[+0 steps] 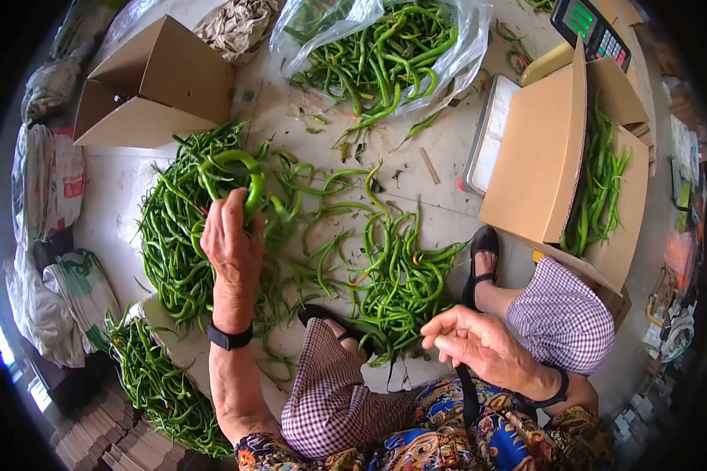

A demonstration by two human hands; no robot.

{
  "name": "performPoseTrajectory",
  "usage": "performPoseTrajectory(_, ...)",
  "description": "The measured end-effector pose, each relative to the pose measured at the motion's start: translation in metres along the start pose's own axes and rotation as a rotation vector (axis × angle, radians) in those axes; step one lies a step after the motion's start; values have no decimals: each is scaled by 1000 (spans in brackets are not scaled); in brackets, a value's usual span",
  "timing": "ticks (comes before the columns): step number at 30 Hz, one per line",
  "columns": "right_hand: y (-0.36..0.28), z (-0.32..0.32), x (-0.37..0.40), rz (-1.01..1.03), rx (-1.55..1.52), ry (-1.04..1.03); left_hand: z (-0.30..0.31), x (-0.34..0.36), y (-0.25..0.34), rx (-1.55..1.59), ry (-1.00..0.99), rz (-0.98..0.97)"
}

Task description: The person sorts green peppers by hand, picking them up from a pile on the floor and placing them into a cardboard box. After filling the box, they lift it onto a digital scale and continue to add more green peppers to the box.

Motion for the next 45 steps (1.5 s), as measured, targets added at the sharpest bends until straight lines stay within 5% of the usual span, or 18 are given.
performPoseTrajectory(6,6,1,0,-22,3,1,51,-3,25,50,148,142)
performPoseTrajectory(9,7,2,1,-53,26,26,73,-1,20,568,163,629)
performPoseTrajectory(12,3,1,2,-30,44,47,97,-6,21,910,227,689)
performPoseTrajectory(20,10,2,10,99,82,4,149,16,59,1447,358,697)
performPoseTrajectory(26,10,16,10,243,120,18,178,45,107,1860,258,652)
performPoseTrajectory(30,-22,17,31,383,178,76,177,64,151,1797,144,706)
performPoseTrajectory(34,-66,-30,76,711,769,28,165,82,190,1814,81,809)
performPoseTrajectory(38,-47,-77,92,538,941,-489,150,96,213,1938,12,829)
performPoseTrajectory(45,-23,-63,98,383,860,-355,109,131,222,2052,53,878)
Point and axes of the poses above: each hand's wrist, its own x-axis away from the middle knuckle, its own z-axis out of the back of the hand, y = z × x, the point moved 4 cm from there along -x, towards the middle knuckle, and after that the axes turned 8 degrees about -y, right-handed, at the moved point
